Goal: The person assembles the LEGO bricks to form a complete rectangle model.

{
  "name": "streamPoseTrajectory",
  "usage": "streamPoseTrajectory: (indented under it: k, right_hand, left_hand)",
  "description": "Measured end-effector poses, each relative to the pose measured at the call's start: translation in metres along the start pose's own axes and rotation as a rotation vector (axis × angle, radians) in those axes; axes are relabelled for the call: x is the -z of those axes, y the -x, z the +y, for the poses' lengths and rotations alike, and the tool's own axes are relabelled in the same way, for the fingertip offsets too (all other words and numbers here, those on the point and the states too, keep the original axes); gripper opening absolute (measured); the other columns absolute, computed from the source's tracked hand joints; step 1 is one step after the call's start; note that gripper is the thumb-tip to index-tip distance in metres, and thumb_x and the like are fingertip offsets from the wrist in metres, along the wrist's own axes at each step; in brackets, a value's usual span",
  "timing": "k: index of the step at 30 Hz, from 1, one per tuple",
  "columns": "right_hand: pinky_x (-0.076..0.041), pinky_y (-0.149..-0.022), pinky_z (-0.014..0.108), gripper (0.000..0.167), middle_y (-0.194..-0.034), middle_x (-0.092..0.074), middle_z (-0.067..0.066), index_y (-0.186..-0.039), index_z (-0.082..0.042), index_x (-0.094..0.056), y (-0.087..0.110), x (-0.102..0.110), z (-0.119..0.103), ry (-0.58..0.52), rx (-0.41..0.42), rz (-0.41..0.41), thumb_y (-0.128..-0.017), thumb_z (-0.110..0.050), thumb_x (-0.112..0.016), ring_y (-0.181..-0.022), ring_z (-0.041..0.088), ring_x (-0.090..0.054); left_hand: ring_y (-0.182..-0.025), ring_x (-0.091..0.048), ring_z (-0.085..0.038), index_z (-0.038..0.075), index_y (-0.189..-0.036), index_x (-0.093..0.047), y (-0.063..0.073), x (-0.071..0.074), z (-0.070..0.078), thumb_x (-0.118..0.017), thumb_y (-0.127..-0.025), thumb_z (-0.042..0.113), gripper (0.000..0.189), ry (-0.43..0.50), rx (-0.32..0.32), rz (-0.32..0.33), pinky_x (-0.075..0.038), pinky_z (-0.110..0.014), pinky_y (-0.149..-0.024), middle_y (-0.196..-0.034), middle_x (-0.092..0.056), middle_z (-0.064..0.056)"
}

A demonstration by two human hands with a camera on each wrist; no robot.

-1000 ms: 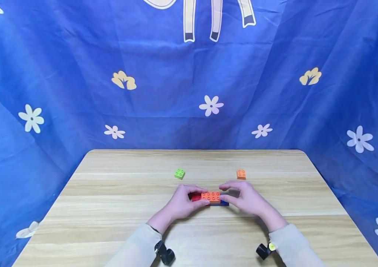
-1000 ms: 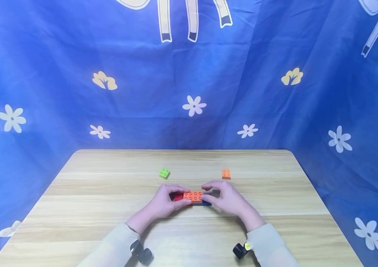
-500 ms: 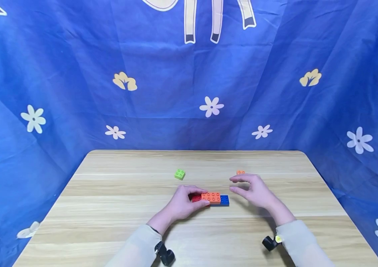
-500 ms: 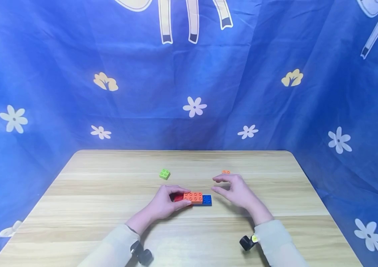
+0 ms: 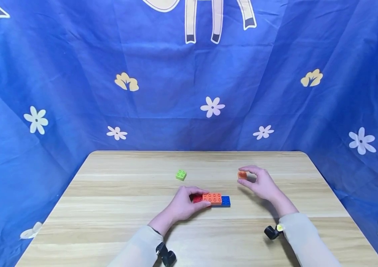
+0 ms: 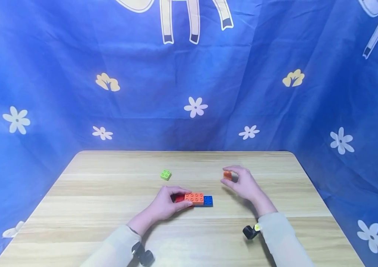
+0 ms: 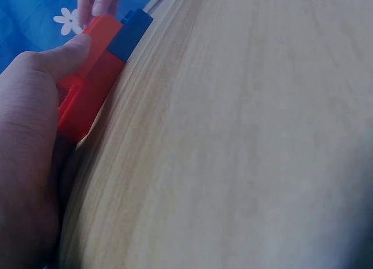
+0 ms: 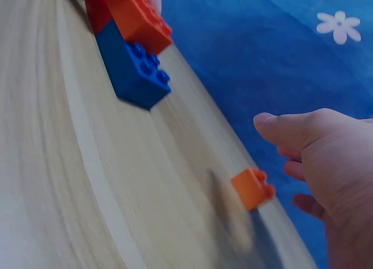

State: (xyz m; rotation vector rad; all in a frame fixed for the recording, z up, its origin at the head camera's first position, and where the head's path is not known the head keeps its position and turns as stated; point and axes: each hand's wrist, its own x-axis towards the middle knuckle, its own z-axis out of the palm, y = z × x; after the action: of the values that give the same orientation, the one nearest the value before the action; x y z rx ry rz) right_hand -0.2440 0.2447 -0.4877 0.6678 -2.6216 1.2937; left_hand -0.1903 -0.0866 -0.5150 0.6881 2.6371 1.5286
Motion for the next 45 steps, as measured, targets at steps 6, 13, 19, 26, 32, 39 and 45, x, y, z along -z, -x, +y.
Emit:
streamPoseTrajectory:
  k: [6, 13, 19, 26, 32, 39, 45]
  right_hand:
    - [-0.041, -0.114, 0.059, 0.05, -0.137, -0.067, 0.018, -0.134, 0.0, -0.07, -0.004, -0.002, 0.018, 0.034, -0.048, 0.006, -0.091, -0.02, -0.086, -0.133, 0.041, -0.057]
    - [-0.038, -0.115, 0.06, 0.053, -0.135, -0.067, 0.018, -0.134, 0.0, -0.069, -0.003, -0.007, 0.034, 0.061, -0.094, 0.018, -0.09, -0.024, -0.087, -0.131, 0.042, -0.057]
    - [-0.039, -0.115, 0.057, 0.051, -0.134, -0.067, 0.02, -0.133, 0.001, -0.069, 0.001, -0.012, 0.044, 0.087, -0.122, 0.032, -0.09, -0.02, -0.087, -0.131, 0.041, -0.056]
    - [-0.042, -0.112, 0.057, 0.046, -0.129, -0.069, 0.02, -0.128, 0.0, -0.072, 0.001, -0.015, 0.044, 0.097, -0.105, 0.058, -0.089, -0.017, -0.088, -0.127, 0.041, -0.058]
    - [-0.045, -0.109, 0.057, 0.044, -0.126, -0.069, 0.019, -0.126, -0.001, -0.073, 0.001, -0.014, 0.04, 0.087, -0.125, 0.065, -0.089, -0.019, -0.089, -0.123, 0.04, -0.061]
    - [-0.054, -0.098, 0.053, 0.044, -0.118, -0.073, 0.012, -0.127, -0.004, -0.072, 0.0, -0.014, 0.033, 0.068, -0.145, 0.067, -0.089, -0.022, -0.088, -0.108, 0.031, -0.069]
    - [-0.057, -0.092, 0.049, 0.044, -0.111, -0.075, 0.006, -0.128, -0.004, -0.072, 0.002, -0.013, 0.021, 0.029, -0.13, 0.051, -0.09, -0.021, -0.087, -0.1, 0.023, -0.07]
  left_hand:
    - [-0.112, -0.068, -0.011, 0.018, -0.119, -0.082, 0.0, 0.0, -0.001, -0.09, -0.086, 0.04, 0.041, 0.011, 0.013, -0.005, -0.054, -0.033, -0.099, -0.115, -0.077, 0.007]
    - [-0.113, -0.068, -0.013, 0.018, -0.12, -0.081, 0.002, -0.001, 0.001, -0.09, -0.086, 0.041, 0.042, 0.016, 0.018, -0.017, -0.053, -0.035, -0.101, -0.116, -0.077, 0.006]
    - [-0.112, -0.069, -0.013, 0.017, -0.12, -0.082, 0.004, -0.003, -0.002, -0.09, -0.087, 0.04, 0.042, 0.008, -0.002, -0.016, -0.054, -0.034, -0.099, -0.115, -0.077, 0.005]
    - [-0.111, -0.069, -0.011, 0.017, -0.119, -0.082, 0.002, -0.002, -0.001, -0.09, -0.086, 0.041, 0.041, 0.01, -0.008, -0.008, -0.054, -0.032, -0.098, -0.114, -0.077, 0.007]
    - [-0.112, -0.068, -0.01, 0.018, -0.12, -0.082, 0.0, -0.001, -0.001, -0.09, -0.086, 0.041, 0.042, 0.013, 0.008, -0.014, -0.053, -0.032, -0.1, -0.115, -0.077, 0.008]
    - [-0.113, -0.068, -0.011, 0.019, -0.12, -0.082, 0.0, 0.002, -0.001, -0.091, -0.086, 0.041, 0.042, 0.022, 0.006, -0.015, -0.053, -0.033, -0.101, -0.116, -0.077, 0.008]
    - [-0.114, -0.068, -0.011, 0.02, -0.12, -0.082, -0.001, 0.001, -0.003, -0.09, -0.086, 0.04, 0.041, 0.032, 0.008, -0.015, -0.053, -0.033, -0.101, -0.117, -0.076, 0.009]
